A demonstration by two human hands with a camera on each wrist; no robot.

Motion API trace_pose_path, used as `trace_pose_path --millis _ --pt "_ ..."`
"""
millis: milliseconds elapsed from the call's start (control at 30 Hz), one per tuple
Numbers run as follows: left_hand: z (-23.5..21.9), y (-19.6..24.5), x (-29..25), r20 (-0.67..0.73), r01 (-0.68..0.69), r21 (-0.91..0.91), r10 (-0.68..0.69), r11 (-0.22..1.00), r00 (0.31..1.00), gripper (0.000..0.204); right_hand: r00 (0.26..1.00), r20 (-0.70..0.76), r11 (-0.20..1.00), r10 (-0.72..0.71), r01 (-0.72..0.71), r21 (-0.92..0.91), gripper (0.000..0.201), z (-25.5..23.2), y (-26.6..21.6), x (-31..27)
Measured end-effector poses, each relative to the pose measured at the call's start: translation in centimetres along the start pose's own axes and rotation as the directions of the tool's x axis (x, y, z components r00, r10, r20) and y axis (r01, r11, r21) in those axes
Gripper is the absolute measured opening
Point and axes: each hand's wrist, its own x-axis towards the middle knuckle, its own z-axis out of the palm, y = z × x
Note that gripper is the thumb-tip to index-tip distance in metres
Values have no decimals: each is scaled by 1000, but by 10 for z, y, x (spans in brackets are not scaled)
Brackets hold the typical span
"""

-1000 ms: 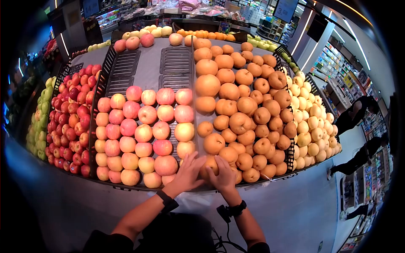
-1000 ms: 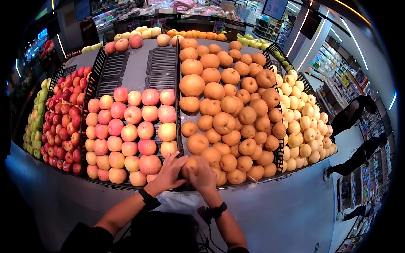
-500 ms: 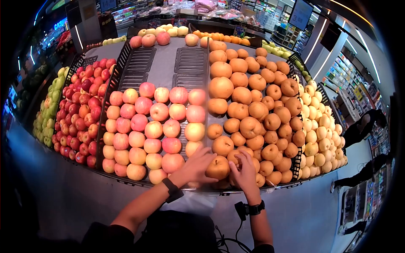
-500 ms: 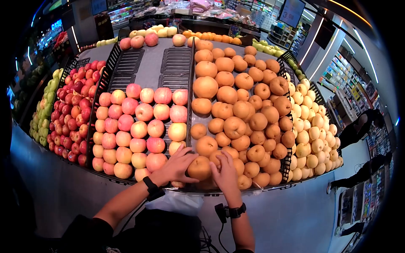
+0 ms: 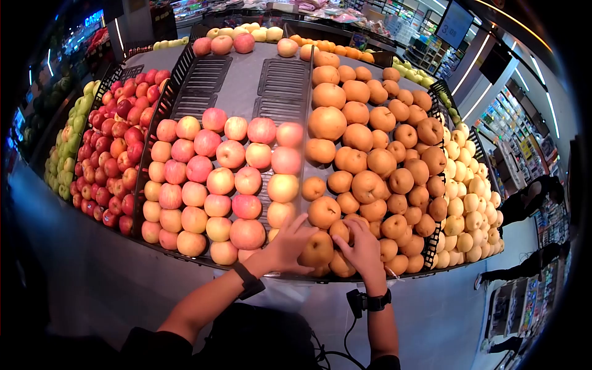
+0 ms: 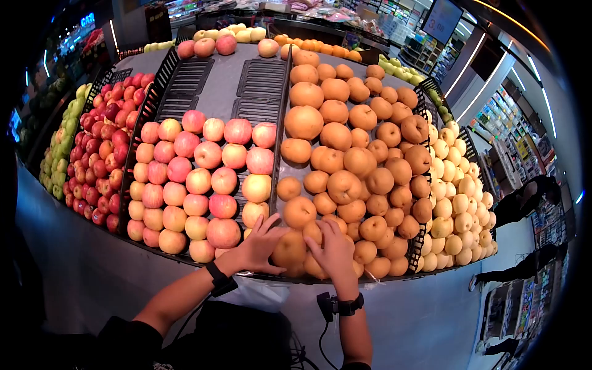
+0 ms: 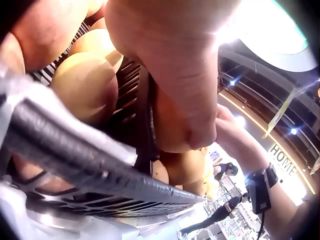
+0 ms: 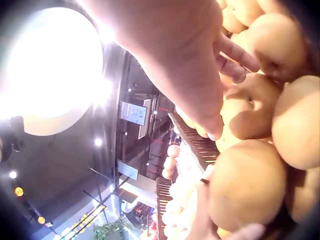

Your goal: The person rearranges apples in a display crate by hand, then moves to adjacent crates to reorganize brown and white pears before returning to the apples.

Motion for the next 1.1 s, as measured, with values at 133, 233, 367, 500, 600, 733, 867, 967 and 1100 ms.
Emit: trace_pose_path --millis 133,233,367,500,600,733,867,967,1100 --pt "6 -6 -2 39 -56 -7 56 998 998 103 992 63 993 114 -113 -22 37 -14 -16 42" --pt "17 -12 -5 -20 -74 -63 73 995 997 104 993 80 989 -86 76 127 41 9 -10 87" --pt "13 -10 -5 1 -54 -127 54 990 999 106 937 345 997 -48 68 -45 58 45 -9 131" --pt "12 -10 -4 9 -54 -109 55 993 998 103 866 491 971 97 26 -237 73 67 -3 152" --pt "16 -13 -6 -4 -68 -75 68 995 998 101 846 510 949 158 13 -316 75 71 -6 164" --pt "22 -15 -8 -55 -87 -86 83 992 995 102 945 324 984 40 19 -176 72 69 2 148" --pt "17 -13 -6 11 -55 -40 55 998 998 101 997 -42 996 70 -67 53 67 53 -5 126" --pt "19 -12 -7 27 -45 -21 45 999 999 102 939 -145 900 310 -241 362 68 38 -11 104" --pt "25 -15 -9 -16 -62 22 62 998 998 101 848 -126 729 515 -356 584 68 31 -12 65"
